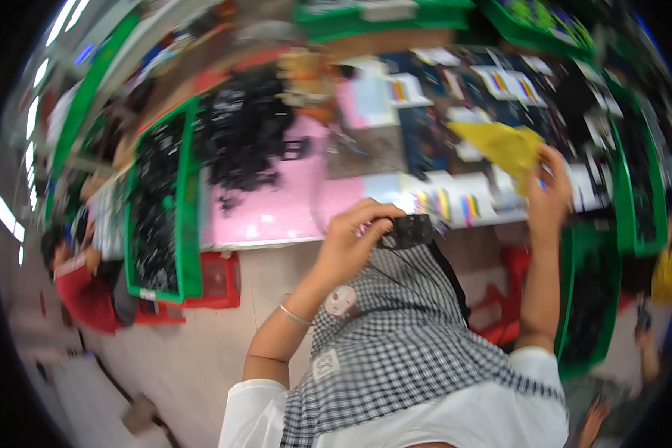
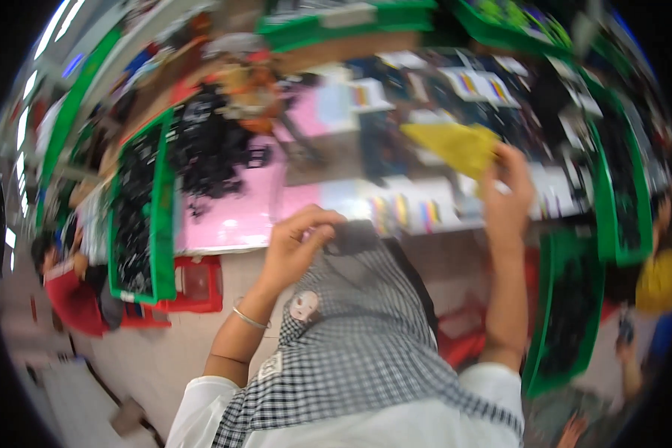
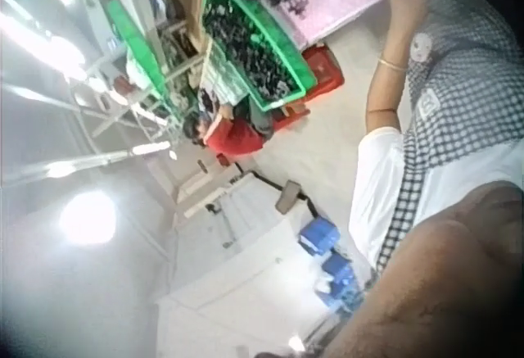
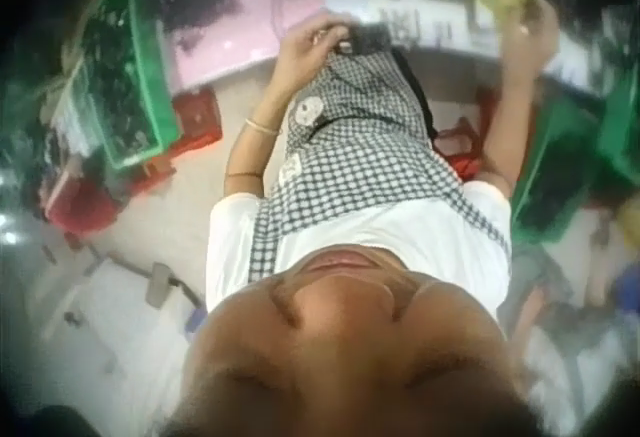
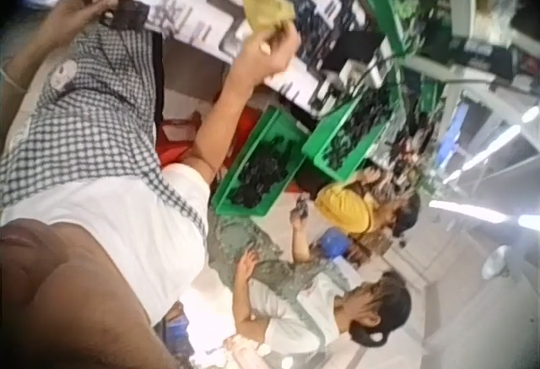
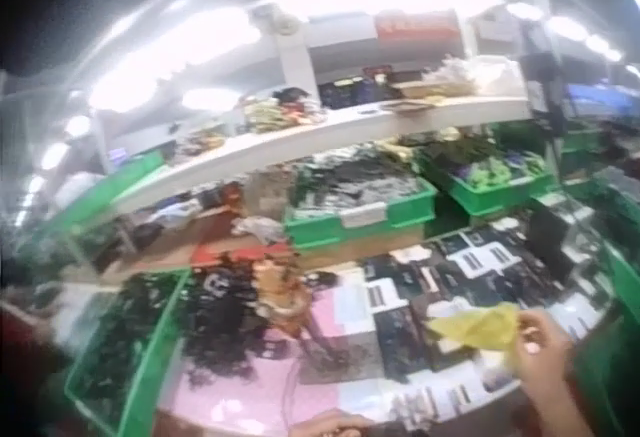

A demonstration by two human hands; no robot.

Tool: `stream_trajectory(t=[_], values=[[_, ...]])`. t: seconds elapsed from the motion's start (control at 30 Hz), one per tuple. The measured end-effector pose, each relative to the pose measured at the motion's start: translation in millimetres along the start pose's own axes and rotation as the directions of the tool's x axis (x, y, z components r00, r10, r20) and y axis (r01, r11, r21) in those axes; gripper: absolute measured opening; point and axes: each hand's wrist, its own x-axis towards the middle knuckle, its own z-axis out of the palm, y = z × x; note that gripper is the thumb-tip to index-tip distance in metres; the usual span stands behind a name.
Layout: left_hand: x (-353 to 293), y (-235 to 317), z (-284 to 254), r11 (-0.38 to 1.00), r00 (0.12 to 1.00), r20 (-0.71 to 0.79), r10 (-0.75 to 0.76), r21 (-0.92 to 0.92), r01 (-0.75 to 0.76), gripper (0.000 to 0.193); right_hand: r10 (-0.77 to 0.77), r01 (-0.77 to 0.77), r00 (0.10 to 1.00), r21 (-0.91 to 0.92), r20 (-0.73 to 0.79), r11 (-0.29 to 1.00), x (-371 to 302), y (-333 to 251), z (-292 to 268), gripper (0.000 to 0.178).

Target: The person assembles plastic components by selecting parts from trays and fitting them together by hand.

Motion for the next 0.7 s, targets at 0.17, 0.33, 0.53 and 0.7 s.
stream_trajectory(t=[0.17, 0.33, 0.53, 0.7], values=[[-26, -28, -48, 0.953, 0.849, -0.516, -0.117, -0.299, -0.051, 0.019, -0.186, 0.206, 0.978, -0.407, 0.090, 0.890, 18, 31, -6, 0.040], [5, -38, -157, 0.989, 0.554, -0.820, 0.142, 0.096, -0.111, 0.022, -0.147, 0.139, 0.985, -0.091, -0.088, 0.986, -6, 41, -1, 0.015], [70, -105, -268, 0.871, 0.605, -0.749, 0.272, 0.459, 0.177, 0.034, -0.195, 0.210, 0.977, 0.265, -0.083, 0.941, -24, 14, 23, 0.013], [30, -91, -241, 0.776, 0.716, -0.596, 0.363, 0.619, 0.122, 0.045, -0.228, 0.175, 0.956, 0.264, 0.184, 0.948, -27, 0, 36, 0.024]])
